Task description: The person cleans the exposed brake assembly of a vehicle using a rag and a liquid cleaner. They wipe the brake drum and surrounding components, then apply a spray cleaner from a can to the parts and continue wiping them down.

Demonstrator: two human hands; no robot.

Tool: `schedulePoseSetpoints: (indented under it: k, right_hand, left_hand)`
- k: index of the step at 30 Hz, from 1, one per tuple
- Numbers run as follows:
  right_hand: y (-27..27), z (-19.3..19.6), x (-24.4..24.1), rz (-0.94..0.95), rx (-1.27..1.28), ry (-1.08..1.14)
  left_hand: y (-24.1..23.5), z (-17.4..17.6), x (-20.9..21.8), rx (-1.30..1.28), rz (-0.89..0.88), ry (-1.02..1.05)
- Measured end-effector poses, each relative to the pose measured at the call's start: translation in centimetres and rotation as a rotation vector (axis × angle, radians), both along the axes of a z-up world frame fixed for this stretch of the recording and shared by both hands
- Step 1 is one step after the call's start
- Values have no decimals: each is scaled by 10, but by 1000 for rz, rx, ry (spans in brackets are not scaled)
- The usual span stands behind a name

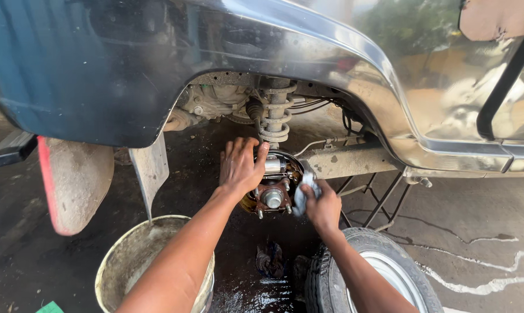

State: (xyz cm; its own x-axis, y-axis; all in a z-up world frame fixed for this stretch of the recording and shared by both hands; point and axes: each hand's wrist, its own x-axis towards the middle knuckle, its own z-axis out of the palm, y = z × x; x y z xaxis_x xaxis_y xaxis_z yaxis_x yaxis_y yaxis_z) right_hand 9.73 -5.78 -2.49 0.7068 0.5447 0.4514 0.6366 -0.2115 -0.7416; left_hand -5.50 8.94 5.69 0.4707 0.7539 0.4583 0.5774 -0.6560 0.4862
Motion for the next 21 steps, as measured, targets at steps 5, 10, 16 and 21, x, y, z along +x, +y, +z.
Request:
schedulePoseSetpoints:
  k: [5, 10, 16, 21]
  right_hand:
    - [19, 32, -7, 122, 127, -97]
    - [55, 75, -26, 281, -25, -537]
    - [29, 42, 21, -111, -221, 61]
    - [48, 62, -2, 264, -169, -146]
  left_hand:
    - [21, -33, 10, 15, 41, -121]
    - [21, -41, 9, -29, 95, -280]
    - [24, -40, 9, -30, 35, -293]
    - [23, -41, 7, -27, 20, -319]
